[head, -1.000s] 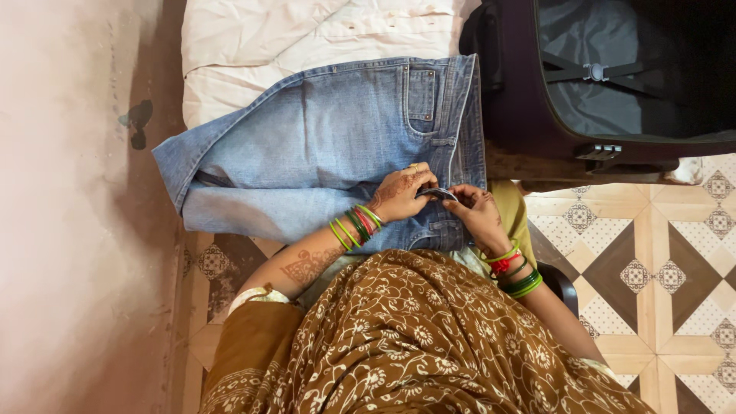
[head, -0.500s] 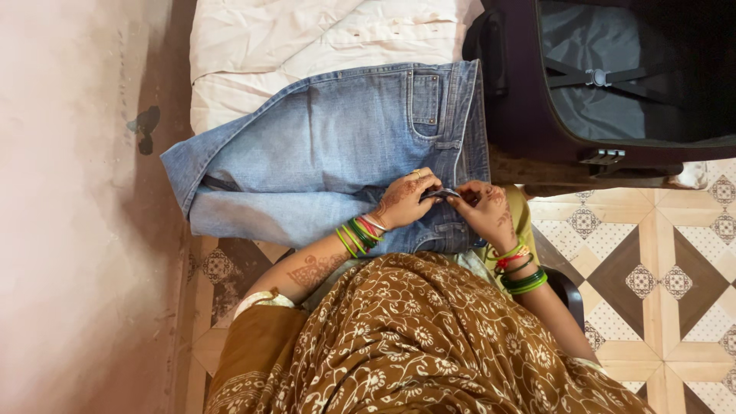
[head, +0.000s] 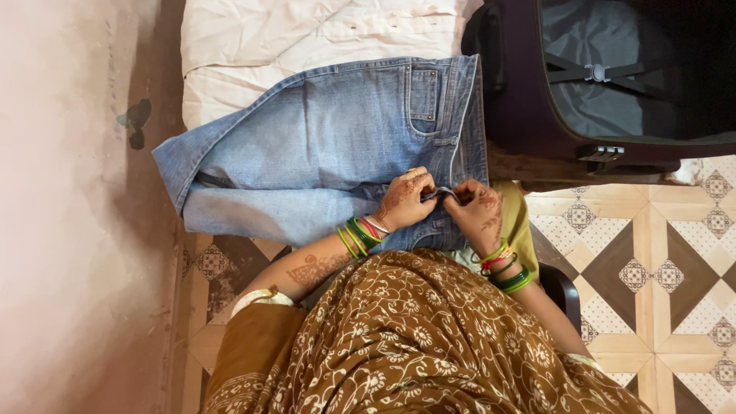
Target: The person folds pairs of blue jeans by hand and places them on top of other folded white garments.
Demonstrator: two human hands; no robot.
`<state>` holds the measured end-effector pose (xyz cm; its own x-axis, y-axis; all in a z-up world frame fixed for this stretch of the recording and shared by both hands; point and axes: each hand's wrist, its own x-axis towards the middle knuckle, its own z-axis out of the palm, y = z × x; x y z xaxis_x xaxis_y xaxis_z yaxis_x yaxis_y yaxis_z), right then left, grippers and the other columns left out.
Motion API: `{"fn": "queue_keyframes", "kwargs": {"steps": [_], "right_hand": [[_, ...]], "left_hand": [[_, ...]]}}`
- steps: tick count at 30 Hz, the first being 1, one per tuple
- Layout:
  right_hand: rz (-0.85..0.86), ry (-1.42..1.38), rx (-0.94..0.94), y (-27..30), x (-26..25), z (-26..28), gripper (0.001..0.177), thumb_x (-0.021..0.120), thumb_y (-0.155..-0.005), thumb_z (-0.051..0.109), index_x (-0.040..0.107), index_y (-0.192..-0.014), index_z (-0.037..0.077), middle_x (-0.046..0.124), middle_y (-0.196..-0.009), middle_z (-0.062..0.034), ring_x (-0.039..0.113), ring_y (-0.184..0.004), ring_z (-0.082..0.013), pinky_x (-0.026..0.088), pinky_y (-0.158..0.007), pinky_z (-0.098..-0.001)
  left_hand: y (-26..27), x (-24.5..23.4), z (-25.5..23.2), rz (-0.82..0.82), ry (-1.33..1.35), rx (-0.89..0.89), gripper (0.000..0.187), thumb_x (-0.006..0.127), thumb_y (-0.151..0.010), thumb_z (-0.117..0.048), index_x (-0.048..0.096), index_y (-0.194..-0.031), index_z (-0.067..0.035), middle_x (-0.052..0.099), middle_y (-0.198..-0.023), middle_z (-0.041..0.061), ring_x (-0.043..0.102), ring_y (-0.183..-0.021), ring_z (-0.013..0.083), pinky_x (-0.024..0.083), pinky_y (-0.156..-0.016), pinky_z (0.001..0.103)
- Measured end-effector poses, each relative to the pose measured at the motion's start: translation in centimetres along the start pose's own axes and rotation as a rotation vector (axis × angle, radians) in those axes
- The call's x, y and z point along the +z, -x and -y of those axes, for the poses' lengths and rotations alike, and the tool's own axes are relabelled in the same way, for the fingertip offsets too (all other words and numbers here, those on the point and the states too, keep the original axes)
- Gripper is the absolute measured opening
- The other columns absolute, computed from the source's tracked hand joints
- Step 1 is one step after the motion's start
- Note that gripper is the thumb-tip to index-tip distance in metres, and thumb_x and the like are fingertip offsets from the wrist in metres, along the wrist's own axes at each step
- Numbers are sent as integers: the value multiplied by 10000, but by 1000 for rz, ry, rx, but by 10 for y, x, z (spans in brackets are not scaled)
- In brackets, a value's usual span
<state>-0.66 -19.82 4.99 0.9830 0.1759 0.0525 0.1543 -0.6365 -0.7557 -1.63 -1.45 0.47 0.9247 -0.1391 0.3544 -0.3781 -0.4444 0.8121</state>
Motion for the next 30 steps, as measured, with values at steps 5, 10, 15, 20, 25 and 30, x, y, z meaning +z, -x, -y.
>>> {"fn": "queue_keyframes", "kwargs": {"steps": [5, 10, 15, 20, 25, 30], "right_hand": [[-98, 156, -174, 9, 8, 5, 156, 794, -825, 184, 696, -803, 66, 737, -789, -47, 724, -697, -178, 545, -680, -318], [-202, 272, -336, 18, 14, 11, 161, 798, -835, 147, 656, -832, 68, 688, -823, -57, 698, -770, -253, 505, -687, -381], [-199, 175, -432, 25, 11, 22, 99, 739, -904, 55, 644, -926, 35, 675, -920, -94, 678, -821, -289, 526, -739, -378], [-158, 151, -375, 16, 9, 17, 114, 763, -884, 70, 660, -904, 27, 695, -896, -99, 696, -811, -277, 530, -730, -368], [-120, 24, -195, 9, 12, 2, 182, 822, -874, 130, 696, -927, 10, 736, -880, -100, 724, -780, -205, 563, -737, -316], [-144, -65, -35, 11, 18, -1, 243, 859, -845, 154, 707, -944, -8, 759, -866, -100, 726, -761, -159, 568, -726, -286]], "left_hand": [[2, 2, 4, -58, -8, 60, 199, 737, -764, -87, 563, -855, -49, 584, -837, 96, 634, -806, 312, 514, -691, 419], [3, 5, 9, -72, 20, 47, 203, 758, -775, -82, 566, -838, -56, 587, -832, 92, 635, -793, 305, 512, -675, 415], [5, 7, 11, -68, 50, 27, 204, 750, -775, -75, 565, -855, -42, 582, -848, 100, 633, -793, 302, 513, -680, 415], [2, 6, 11, -75, 31, 18, 175, 742, -775, -61, 584, -846, -40, 590, -851, 98, 634, -809, 303, 512, -700, 415], [-6, -3, 12, 56, 101, -38, 150, 726, -771, -59, 620, -869, -17, 595, -842, 95, 648, -766, 262, 524, -685, 383], [-7, -7, 9, 96, 165, -26, 164, 709, -773, -52, 643, -915, -3, 601, -855, 87, 655, -731, 225, 534, -663, 350]]}}
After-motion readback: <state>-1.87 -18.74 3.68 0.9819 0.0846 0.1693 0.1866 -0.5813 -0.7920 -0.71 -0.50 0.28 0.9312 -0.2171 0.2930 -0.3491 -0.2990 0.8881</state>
